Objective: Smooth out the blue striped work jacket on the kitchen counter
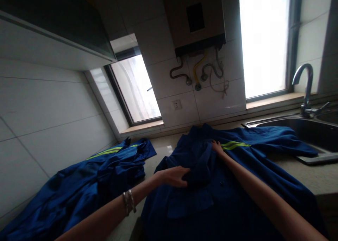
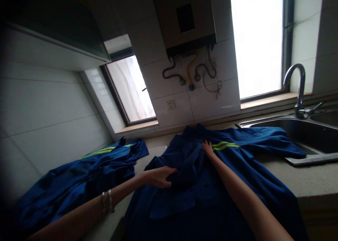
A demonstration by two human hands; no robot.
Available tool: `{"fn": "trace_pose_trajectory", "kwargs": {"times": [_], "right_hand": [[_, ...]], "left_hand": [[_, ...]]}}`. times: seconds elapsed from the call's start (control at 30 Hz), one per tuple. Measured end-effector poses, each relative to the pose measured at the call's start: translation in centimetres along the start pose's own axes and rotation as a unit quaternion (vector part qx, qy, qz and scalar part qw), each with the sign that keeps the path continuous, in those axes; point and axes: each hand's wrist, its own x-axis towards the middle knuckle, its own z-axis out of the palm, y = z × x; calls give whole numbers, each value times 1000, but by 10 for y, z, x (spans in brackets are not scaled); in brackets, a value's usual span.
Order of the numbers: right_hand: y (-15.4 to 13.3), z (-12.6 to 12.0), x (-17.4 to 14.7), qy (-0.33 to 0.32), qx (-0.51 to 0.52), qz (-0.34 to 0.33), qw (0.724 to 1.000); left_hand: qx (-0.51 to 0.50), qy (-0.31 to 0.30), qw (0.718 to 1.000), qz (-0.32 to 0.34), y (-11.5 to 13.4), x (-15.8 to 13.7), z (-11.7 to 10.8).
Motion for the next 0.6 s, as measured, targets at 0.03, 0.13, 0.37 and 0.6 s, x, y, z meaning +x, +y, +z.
{"fn": "trace_pose_trajectory", "kwargs": {"times": [0.03,0.13,0.37,0.6], "right_hand": [[0,0,0,0,1,0,1000],[0,0,0,-1,2,0,1000],[1,1,0,-1,-2,5,1000],[2,2,1,8,9,3,1000]], "left_hand": [[-73,1,997,-10,1,4,-6],[-206,89,969,-100,12,32,-17],[-10,192,953,-236,44,137,-33],[18,56,966,-251,44,170,-47]]}}
